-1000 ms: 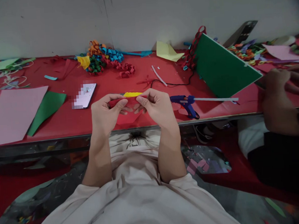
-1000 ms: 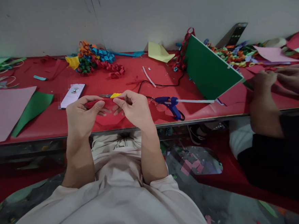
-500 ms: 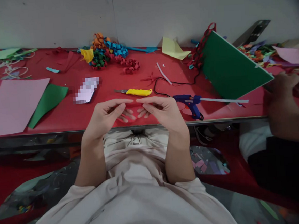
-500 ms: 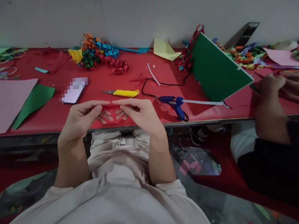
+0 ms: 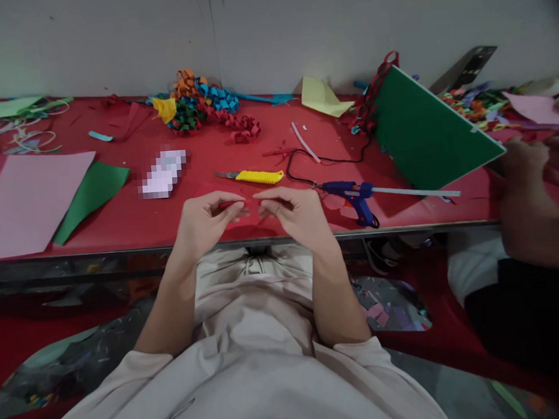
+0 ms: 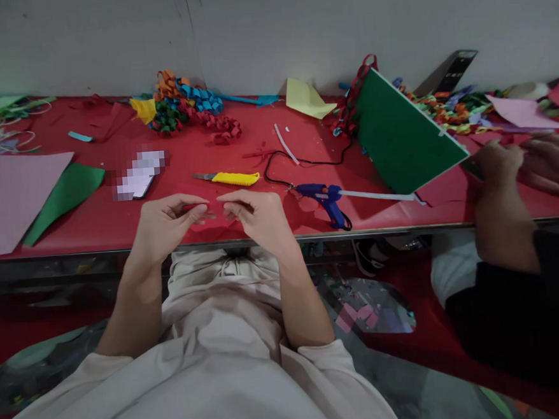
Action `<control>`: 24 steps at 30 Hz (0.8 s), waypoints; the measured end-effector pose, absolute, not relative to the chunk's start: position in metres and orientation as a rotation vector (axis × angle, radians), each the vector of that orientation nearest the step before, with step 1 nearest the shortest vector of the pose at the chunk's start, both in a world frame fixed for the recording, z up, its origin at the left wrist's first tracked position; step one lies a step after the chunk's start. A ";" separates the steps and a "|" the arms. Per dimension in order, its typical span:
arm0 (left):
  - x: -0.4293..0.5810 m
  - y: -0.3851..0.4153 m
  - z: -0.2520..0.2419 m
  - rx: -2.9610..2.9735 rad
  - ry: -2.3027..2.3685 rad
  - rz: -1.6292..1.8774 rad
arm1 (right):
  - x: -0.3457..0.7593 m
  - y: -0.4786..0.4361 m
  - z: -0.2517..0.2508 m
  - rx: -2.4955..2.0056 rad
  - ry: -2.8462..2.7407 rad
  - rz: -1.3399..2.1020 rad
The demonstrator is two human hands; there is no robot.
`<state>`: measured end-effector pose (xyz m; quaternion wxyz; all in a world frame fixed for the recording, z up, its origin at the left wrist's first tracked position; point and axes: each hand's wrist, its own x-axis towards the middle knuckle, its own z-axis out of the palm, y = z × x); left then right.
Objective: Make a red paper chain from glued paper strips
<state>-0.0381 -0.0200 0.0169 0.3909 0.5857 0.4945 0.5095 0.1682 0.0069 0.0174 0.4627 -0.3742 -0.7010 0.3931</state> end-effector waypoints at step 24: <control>-0.036 -0.029 -0.016 2.179 1.988 0.869 | 0.175 -0.002 -0.026 -1.158 -2.219 0.355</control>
